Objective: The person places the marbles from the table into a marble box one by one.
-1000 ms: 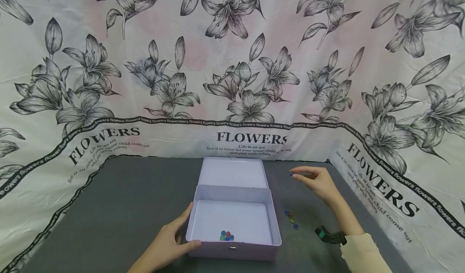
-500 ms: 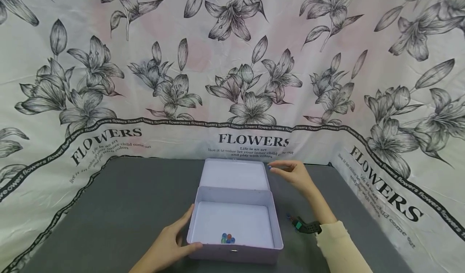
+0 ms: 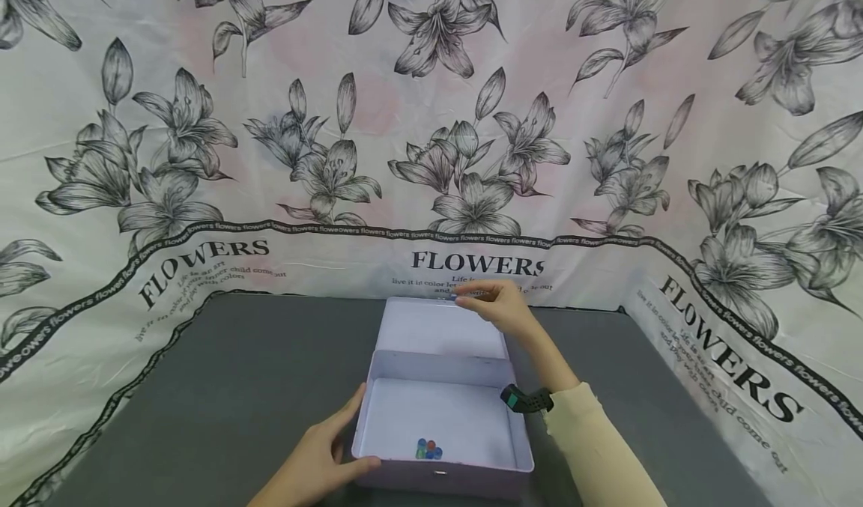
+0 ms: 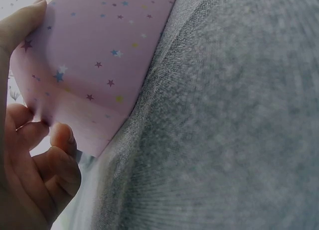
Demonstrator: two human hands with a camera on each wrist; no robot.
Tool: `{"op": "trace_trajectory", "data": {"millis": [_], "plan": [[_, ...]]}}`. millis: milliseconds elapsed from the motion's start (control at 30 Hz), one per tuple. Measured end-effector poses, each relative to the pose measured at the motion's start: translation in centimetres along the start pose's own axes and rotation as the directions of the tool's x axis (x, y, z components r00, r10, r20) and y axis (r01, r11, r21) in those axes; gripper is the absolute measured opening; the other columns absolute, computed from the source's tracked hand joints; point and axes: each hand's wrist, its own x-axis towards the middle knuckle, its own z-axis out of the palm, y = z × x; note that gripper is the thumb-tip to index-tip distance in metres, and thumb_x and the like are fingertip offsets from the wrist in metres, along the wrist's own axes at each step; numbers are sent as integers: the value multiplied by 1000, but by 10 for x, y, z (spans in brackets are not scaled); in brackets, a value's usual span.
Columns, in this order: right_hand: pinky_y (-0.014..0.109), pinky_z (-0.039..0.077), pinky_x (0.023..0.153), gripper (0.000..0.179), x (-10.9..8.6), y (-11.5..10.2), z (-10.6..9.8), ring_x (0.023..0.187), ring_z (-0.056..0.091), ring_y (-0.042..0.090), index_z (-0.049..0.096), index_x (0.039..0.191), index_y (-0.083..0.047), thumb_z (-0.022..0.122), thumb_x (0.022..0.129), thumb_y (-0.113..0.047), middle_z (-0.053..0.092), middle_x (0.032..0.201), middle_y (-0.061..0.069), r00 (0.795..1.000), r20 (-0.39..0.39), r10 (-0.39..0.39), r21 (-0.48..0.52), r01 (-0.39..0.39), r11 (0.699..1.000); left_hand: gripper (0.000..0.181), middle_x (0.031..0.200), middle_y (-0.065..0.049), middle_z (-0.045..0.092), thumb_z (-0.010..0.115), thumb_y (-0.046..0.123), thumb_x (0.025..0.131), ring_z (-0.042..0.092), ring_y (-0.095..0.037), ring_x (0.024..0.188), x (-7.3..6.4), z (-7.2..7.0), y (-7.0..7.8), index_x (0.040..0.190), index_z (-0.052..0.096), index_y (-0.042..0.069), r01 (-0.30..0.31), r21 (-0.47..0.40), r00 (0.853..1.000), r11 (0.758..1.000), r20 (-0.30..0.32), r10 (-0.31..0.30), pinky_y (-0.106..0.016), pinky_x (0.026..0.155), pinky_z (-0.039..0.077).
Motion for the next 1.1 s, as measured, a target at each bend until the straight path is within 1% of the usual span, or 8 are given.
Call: {"op": "trace_trajectory", "data": {"millis": [133,333,500,633,733,933,1000,1100], "plan": [[24,31,52,24,2,2,14,53,33,7,79,120,-4,77,99,-15,78,116,5,1000,23,-5,70,3,998,102,120,-14,63,86,37,90,27,1,48,0,1,2,171,25,20,7,-12,1000,1000,13,-7,-21,47,35],[23,29,51,23,-3,9,37,51,28,7,80,119,-5,78,98,-15,76,115,1,998,59,18,152,-27,988,101,142,-16,57,86,37,90,28,0,49,0,2,4,170,27,21,15,-6,1000,1000,0,-15,-21,48,35],[24,29,51,23,-6,11,45,51,29,7,81,119,-5,78,98,-14,75,120,3,996,89,25,136,-37,990,101,134,-14,60,86,38,90,29,0,49,-1,1,5,170,27,22,23,2,1000,1000,-3,-23,-21,48,35],[24,30,51,23,-7,12,52,52,30,7,81,119,-7,77,99,-16,73,121,5,989,142,33,107,-48,993,102,106,-9,62,86,37,90,29,0,49,0,0,4,170,26,20,32,4,999,999,5,-32,-21,48,35],[24,30,51,22,-7,13,57,53,32,8,82,118,-11,78,98,-20,74,124,4,984,173,45,68,-58,996,102,86,-2,47,85,38,91,29,0,48,0,-1,3,171,25,19,38,4,999,999,15,-38,-20,48,35],[25,33,53,19,-7,17,69,61,56,13,83,115,-9,78,98,-17,79,115,11,963,269,10,34,-20,999,101,86,-1,47,85,38,92,29,-1,48,1,-1,3,171,25,19,35,-5,999,999,20,-35,-21,47,35],[24,38,57,18,-8,18,74,72,67,17,83,114,-8,78,98,-13,79,115,11,951,309,-15,37,3,999,101,86,0,49,84,38,92,29,-1,47,1,-1,3,171,25,19,35,-10,999,999,23,-35,-21,47,36],[24,46,64,18,-9,19,80,81,73,17,83,113,-5,78,97,-11,79,116,9,933,358,-42,51,25,998,101,86,0,49,85,38,92,30,-1,47,1,0,2,170,25,18,40,-18,999,999,26,-40,-21,47,36]]}}
